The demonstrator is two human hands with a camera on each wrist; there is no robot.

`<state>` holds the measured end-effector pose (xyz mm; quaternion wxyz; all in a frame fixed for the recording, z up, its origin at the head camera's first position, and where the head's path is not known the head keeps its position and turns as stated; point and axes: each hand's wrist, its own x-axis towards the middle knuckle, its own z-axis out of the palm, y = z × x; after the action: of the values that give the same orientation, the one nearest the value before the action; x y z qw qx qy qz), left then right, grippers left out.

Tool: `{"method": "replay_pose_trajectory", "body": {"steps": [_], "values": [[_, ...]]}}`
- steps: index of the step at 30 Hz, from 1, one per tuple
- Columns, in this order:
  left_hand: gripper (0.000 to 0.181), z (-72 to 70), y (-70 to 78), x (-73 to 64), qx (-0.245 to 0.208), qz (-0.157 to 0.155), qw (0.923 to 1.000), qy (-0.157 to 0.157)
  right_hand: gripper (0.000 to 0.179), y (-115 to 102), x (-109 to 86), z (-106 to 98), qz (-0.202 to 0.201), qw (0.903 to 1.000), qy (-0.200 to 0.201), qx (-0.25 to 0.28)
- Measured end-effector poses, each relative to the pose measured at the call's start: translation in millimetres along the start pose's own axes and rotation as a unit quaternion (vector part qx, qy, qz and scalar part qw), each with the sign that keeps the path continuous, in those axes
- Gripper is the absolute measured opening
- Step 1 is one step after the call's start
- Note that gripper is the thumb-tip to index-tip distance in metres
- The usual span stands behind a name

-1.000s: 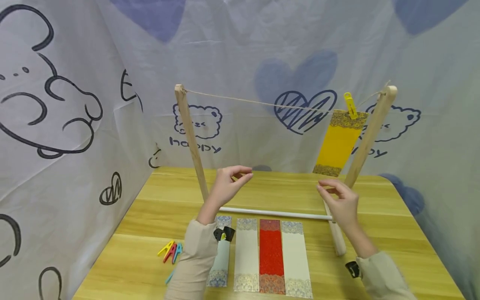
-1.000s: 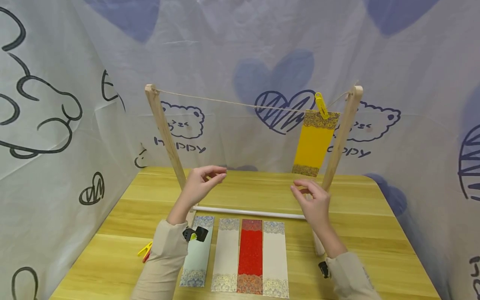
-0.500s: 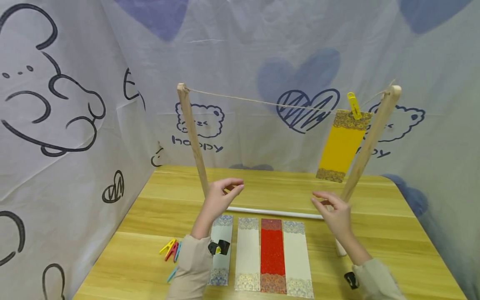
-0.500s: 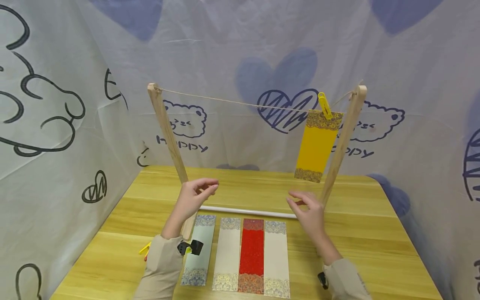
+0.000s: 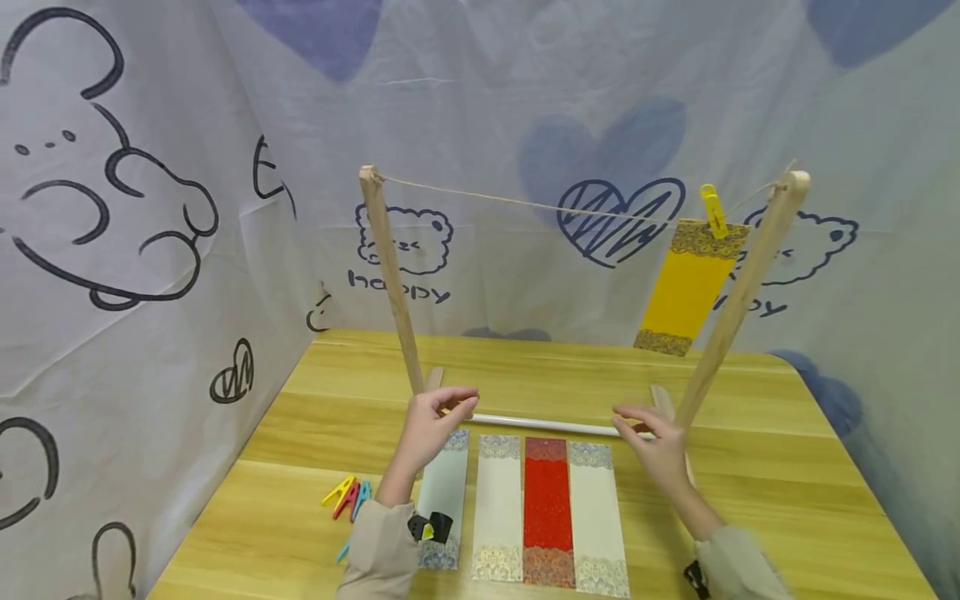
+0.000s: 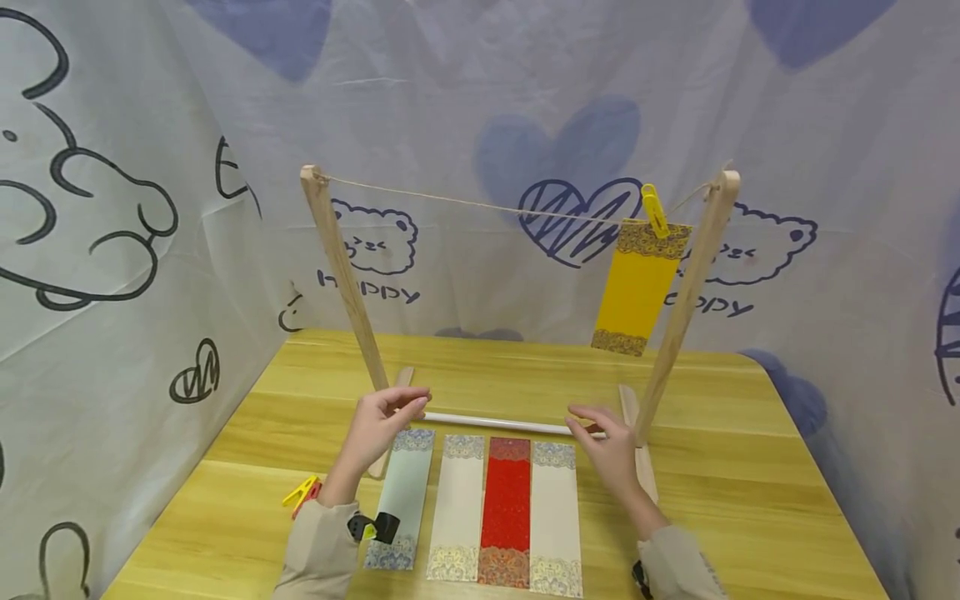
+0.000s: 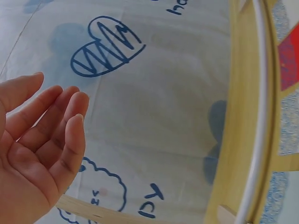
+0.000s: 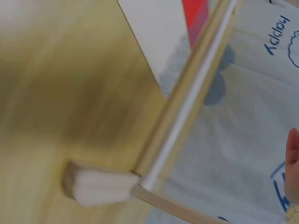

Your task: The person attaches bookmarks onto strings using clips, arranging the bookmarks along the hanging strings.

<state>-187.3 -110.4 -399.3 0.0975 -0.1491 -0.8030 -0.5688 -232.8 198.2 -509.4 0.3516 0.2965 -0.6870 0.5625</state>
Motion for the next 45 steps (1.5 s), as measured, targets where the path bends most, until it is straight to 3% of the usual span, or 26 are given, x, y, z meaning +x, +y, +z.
{"method": "replay_pose_trajectory", "body": {"steps": [3, 8, 13, 19, 25, 29, 33, 39, 45], "values": [[0.017, -0.2, 6.6, -7.6, 0.001, -0.007, 1.0, -0.003, 0.014, 6, -11.9, 4, 0.037, 0.9992, -0.013, -0.008], [0.016, -0.2, -1.5, -16.4, -0.013, -0.016, 0.9998, -0.007, 0.02, -7, -19.6, 10, 0.112, 0.9917, -0.035, -0.052], [0.015, -2.4, -10.8, -26.6, -0.026, -0.03, 0.9992, 0.004, 0.023, -14, -21.3, 13, 0.166, 0.9834, -0.055, -0.046], [0.013, -6.2, -25.1, -44.0, -0.006, -0.062, 0.9955, 0.072, 0.031, -1, -31.2, 12, 0.219, 0.9658, -0.124, -0.062], [0.015, -15.8, -44.7, -64.0, -0.009, -0.122, 0.9845, 0.126, 0.044, 22, -40.1, 6, 0.27, 0.9389, -0.198, -0.079], [0.019, -24.9, -67.8, -73.4, -0.004, -0.155, 0.977, 0.146, 0.05, 29, -40.8, 2, 0.262, 0.9316, -0.235, -0.089], [0.02, -34.0, -89.6, -82.4, 0.017, -0.152, 0.9748, 0.162, 0.057, 34, -41.9, 0, 0.23, 0.929, -0.271, -0.102], [0.018, -47.7, -100.6, -95.8, 0.051, -0.129, 0.9745, 0.177, 0.066, 38, -45.2, 0, 0.209, 0.9191, -0.306, -0.133], [0.021, -59.9, -105.4, -104.8, 0.073, -0.147, 0.9726, 0.164, 0.073, 42, -49.3, -3, 0.198, 0.9122, -0.322, -0.158]]}}
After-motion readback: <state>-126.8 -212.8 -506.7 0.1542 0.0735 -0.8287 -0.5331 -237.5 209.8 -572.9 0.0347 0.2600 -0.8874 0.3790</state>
